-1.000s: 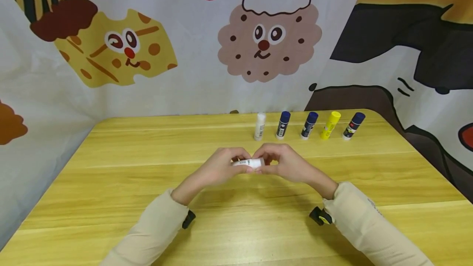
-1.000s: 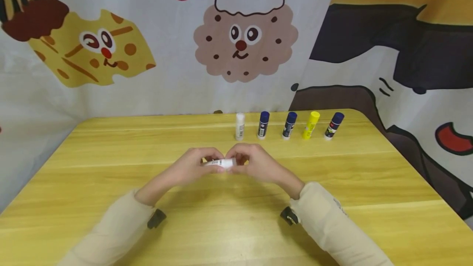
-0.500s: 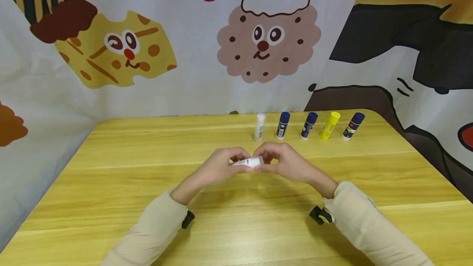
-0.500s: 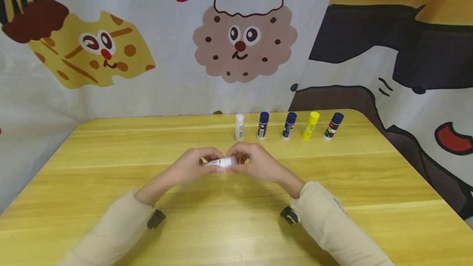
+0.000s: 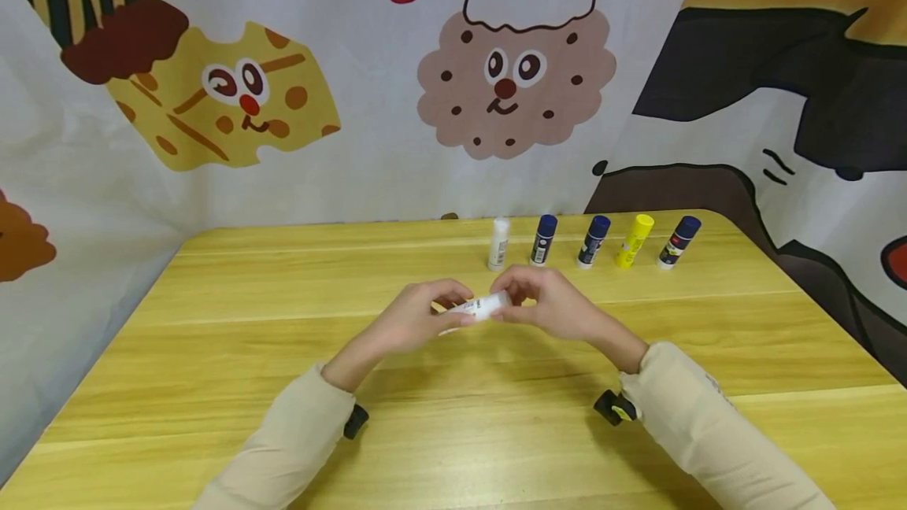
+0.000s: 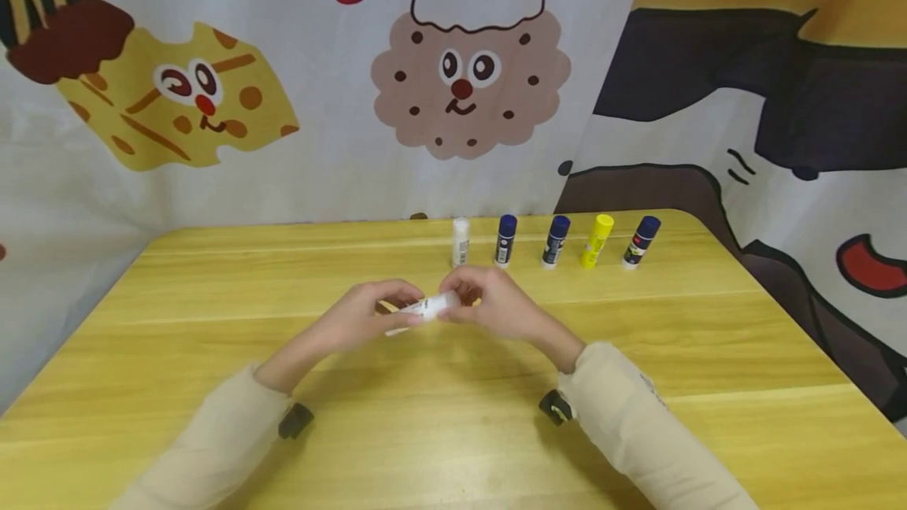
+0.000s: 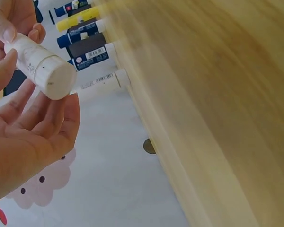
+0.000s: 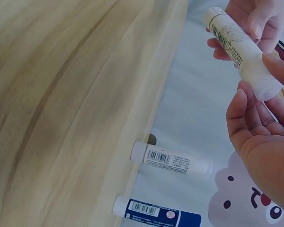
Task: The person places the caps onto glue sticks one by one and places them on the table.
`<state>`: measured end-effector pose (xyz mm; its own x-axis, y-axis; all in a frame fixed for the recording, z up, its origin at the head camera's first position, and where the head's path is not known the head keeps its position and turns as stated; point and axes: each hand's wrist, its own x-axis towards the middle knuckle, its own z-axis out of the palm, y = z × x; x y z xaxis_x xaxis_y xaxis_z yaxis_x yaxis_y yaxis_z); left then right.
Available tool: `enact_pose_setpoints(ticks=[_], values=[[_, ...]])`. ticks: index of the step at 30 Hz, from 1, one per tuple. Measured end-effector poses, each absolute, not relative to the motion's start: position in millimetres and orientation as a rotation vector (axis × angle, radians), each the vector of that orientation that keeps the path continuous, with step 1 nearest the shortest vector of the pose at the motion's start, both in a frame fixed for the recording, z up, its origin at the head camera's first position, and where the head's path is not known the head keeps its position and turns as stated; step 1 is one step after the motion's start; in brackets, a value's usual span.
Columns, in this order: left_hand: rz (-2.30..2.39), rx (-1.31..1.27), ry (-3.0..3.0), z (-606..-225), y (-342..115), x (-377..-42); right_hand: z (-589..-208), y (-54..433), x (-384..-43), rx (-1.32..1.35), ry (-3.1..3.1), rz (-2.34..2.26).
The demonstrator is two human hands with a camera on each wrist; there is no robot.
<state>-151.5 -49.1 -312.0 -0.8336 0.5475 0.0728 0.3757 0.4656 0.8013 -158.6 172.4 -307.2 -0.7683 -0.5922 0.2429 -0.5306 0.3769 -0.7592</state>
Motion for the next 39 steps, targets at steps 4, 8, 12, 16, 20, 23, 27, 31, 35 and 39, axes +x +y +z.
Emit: enact_pose_setpoints(ticks=[4,8,12,16,20,23,27,31,35,39], values=[[1.310,0.762,2.517,-313,-53,-152,-307,173,-160,-1.012,2.549,-1.371],[1.318,0.744,2.524,-316,-57,-154,-306,173,-162,-0.970,2.556,-1.356],[1.317,0.732,2.537,-318,-62,-155,-305,174,-165,-0.954,2.572,-1.335],[1.314,0.720,2.553,-321,-67,-156,-304,172,-171,-0.958,2.586,-1.326],[1.315,0.714,2.567,-322,-71,-156,-303,169,-178,-0.962,2.607,-1.319],[1.325,0.710,2.562,-323,-75,-157,-302,166,-183,-0.959,2.629,-1.309],[1.332,0.690,2.548,-325,-80,-157,-302,163,-191,-0.964,2.666,-1.286],[1.322,0.668,2.550,-326,-85,-157,-301,160,-198,-0.946,2.700,-1.256],[1.312,0.647,2.551,-326,-89,-156,-299,155,-203,-0.902,2.734,-1.219],[1.312,0.631,2.540,-325,-93,-156,-300,151,-208,-0.843,2.779,-1.179]])
